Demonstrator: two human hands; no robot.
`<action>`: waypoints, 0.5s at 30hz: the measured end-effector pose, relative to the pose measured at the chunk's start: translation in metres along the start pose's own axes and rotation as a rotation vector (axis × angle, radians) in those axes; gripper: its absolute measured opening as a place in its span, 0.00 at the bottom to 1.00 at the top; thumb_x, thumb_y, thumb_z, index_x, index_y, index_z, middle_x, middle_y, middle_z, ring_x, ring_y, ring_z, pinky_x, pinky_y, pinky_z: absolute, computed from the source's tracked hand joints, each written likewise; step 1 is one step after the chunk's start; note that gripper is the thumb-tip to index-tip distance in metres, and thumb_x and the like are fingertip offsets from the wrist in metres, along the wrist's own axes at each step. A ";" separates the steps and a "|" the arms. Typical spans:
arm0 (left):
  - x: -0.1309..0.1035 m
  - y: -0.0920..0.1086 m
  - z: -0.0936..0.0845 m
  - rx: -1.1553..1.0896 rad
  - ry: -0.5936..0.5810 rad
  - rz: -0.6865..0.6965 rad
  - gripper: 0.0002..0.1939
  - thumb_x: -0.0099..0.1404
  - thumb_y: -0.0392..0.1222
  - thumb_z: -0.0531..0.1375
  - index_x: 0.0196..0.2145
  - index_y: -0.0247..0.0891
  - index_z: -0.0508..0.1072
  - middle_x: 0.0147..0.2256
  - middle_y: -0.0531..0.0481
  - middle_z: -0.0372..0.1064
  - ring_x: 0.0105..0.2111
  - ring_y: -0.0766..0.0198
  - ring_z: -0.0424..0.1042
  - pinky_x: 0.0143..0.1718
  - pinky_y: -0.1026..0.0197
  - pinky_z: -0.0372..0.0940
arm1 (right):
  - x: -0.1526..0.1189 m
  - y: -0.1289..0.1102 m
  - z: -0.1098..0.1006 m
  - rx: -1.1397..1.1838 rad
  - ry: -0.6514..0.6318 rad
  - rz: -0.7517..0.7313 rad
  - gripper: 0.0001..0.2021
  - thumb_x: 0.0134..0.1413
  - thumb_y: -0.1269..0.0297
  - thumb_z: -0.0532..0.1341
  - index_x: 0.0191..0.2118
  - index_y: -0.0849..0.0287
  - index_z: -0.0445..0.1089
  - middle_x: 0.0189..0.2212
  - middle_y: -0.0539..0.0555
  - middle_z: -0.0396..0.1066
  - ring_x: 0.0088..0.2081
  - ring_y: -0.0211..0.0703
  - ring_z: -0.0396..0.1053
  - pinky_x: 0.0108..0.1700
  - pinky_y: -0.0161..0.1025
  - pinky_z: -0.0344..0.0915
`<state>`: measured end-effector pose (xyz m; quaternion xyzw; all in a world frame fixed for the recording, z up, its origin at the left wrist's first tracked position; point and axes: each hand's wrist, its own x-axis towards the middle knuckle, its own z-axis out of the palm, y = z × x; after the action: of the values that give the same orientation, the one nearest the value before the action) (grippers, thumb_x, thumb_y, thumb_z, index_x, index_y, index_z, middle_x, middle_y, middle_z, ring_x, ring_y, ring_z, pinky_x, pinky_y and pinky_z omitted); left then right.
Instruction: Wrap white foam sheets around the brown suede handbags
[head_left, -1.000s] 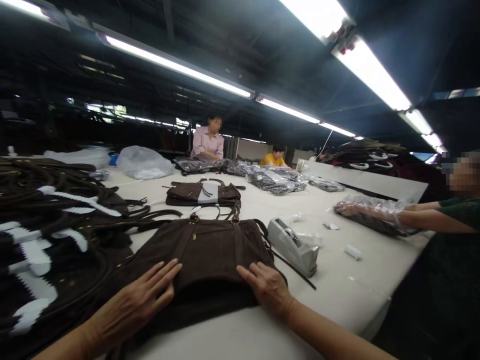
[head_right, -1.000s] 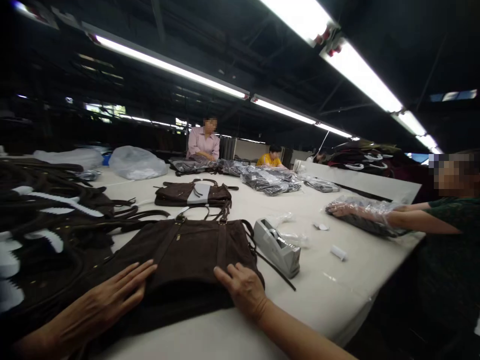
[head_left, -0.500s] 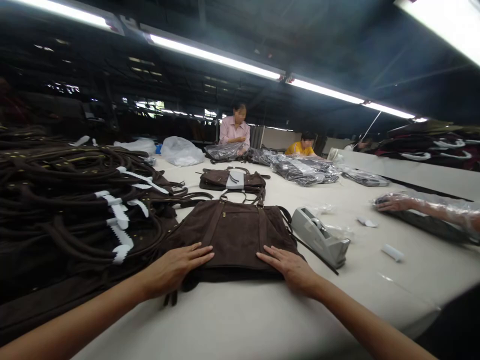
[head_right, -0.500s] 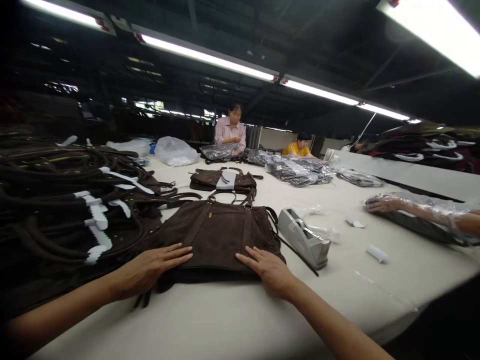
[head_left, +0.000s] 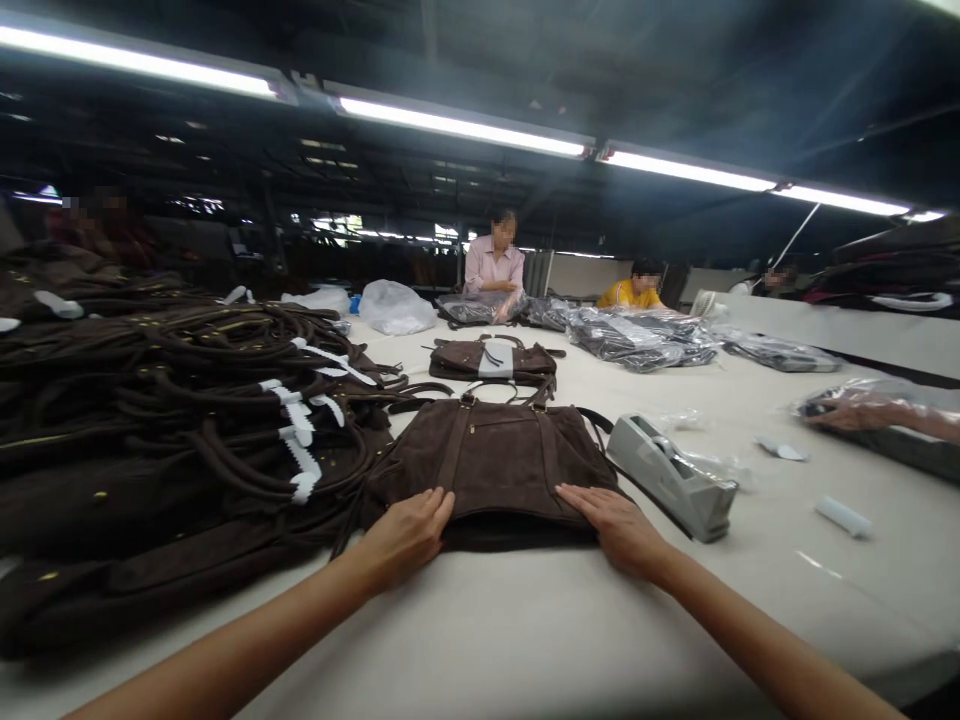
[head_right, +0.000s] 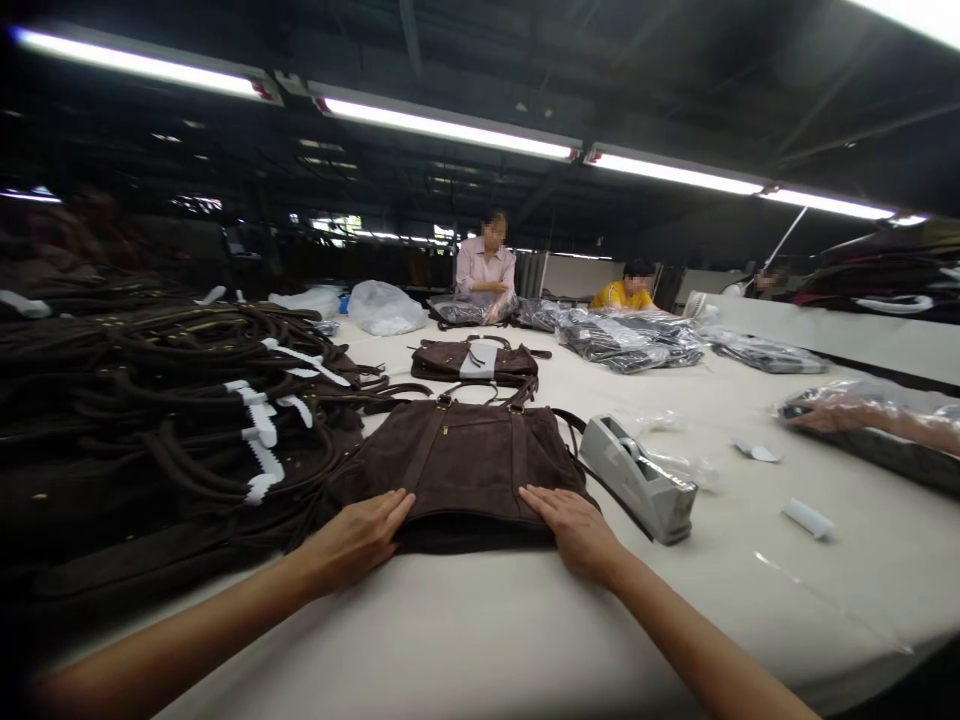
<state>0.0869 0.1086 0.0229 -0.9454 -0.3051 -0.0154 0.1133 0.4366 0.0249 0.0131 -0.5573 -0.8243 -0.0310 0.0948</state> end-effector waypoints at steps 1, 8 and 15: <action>0.001 0.002 -0.003 0.021 0.002 0.011 0.22 0.63 0.31 0.55 0.55 0.27 0.64 0.53 0.31 0.66 0.54 0.51 0.68 0.52 0.53 0.66 | -0.002 -0.002 -0.001 -0.005 -0.030 -0.005 0.40 0.42 0.78 0.52 0.66 0.57 0.52 0.62 0.56 0.58 0.62 0.45 0.58 0.63 0.49 0.56; -0.002 0.019 -0.047 0.163 0.108 0.040 0.18 0.66 0.28 0.46 0.53 0.29 0.63 0.34 0.44 0.69 0.29 0.59 0.72 0.27 0.58 0.70 | -0.023 -0.012 0.015 -0.202 0.314 -0.067 0.39 0.53 0.67 0.57 0.69 0.60 0.42 0.54 0.61 0.68 0.50 0.50 0.70 0.51 0.46 0.69; -0.073 0.022 -0.026 0.205 0.512 0.148 0.21 0.69 0.31 0.47 0.58 0.33 0.62 0.51 0.41 0.68 0.55 0.52 0.64 0.60 0.40 0.57 | -0.065 -0.021 0.012 -0.466 0.413 -0.392 0.31 0.59 0.75 0.48 0.68 0.61 0.44 0.44 0.59 0.75 0.40 0.44 0.75 0.40 0.34 0.72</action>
<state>0.0411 0.0433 0.0366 -0.9141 -0.1966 -0.2143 0.2824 0.4392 -0.0407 -0.0098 -0.3774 -0.8497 -0.3473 0.1219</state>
